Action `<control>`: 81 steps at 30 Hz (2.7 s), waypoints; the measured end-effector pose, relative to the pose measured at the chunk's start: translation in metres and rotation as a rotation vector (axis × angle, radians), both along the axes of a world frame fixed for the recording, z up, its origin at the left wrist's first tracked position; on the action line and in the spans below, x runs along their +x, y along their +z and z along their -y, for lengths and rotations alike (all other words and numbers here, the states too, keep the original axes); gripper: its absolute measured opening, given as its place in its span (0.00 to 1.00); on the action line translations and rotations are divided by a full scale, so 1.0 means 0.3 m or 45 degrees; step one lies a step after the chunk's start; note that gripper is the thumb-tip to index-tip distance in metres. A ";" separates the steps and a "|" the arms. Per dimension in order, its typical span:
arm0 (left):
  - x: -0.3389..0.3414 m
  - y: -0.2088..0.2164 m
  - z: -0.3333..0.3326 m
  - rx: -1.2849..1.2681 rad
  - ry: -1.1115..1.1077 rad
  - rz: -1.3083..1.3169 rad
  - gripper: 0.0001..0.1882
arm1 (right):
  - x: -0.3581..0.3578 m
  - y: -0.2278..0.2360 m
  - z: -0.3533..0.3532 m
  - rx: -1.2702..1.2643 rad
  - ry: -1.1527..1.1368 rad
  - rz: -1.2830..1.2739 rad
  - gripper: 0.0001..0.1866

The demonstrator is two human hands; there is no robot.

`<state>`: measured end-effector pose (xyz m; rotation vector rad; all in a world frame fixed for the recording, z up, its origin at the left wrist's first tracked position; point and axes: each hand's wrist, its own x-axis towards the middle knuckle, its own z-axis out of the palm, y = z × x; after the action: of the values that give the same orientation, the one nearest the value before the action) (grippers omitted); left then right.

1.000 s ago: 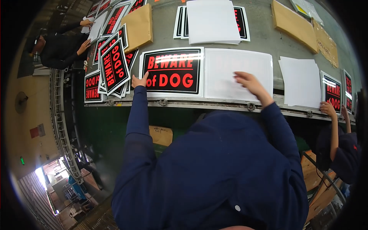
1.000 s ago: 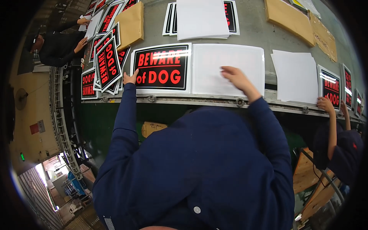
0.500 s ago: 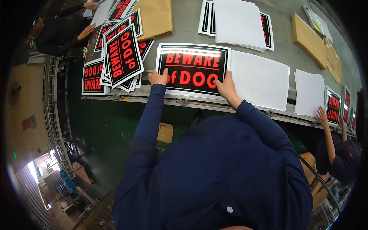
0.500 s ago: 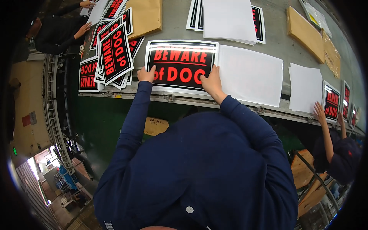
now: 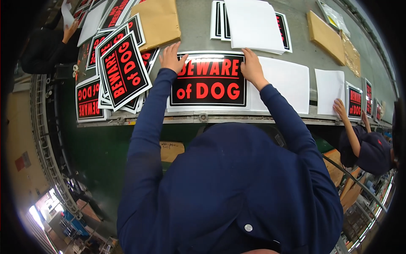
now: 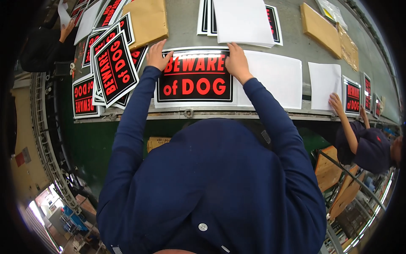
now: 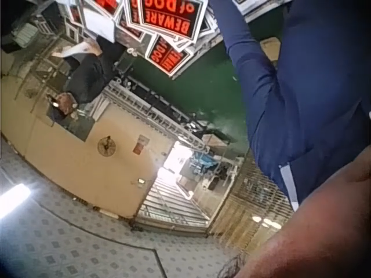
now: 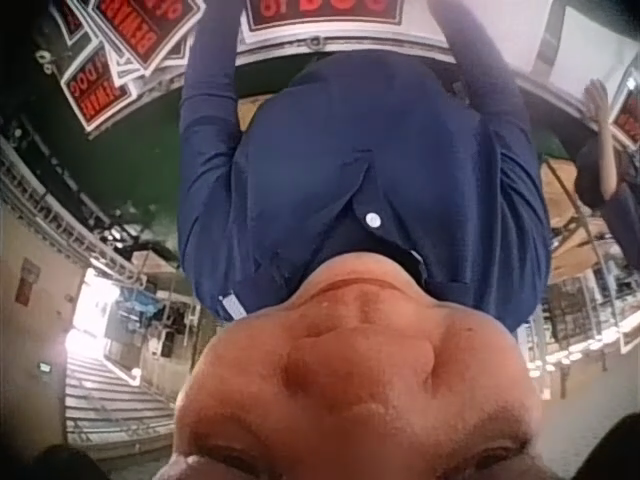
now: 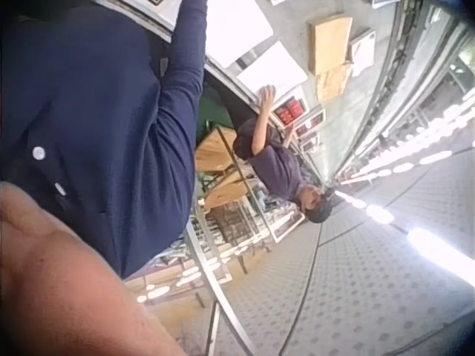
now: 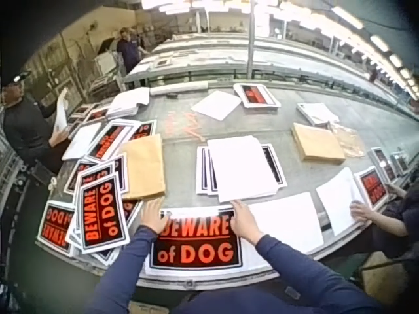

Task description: The recorder is assembling 'Beware of Dog' signs by placing a paper backing or protective layer on the back of each sign and stacking them.

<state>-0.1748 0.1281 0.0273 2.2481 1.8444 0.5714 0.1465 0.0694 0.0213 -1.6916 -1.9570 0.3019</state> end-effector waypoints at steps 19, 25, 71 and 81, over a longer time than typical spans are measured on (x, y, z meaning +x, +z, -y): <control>0.052 -0.027 0.045 -0.048 -0.103 -0.004 0.28 | 0.462 0.048 -0.283 -0.495 -1.194 -0.069 0.39; 0.160 -0.029 0.022 0.071 -0.153 0.206 0.24 | 0.601 0.000 -0.291 -0.323 -1.118 -0.145 0.20; -0.044 -0.087 0.207 -0.377 0.260 1.201 0.17 | -0.043 0.016 0.369 -0.021 -1.054 -0.524 0.52; -0.225 -0.143 0.181 -0.447 0.069 1.019 0.14 | 0.012 -0.021 0.421 -0.662 -0.637 -0.928 0.26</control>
<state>-0.2423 0.0739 -0.0157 1.4345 1.4366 0.9019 0.1503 -0.0570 0.0149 -1.9276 -0.9332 1.1177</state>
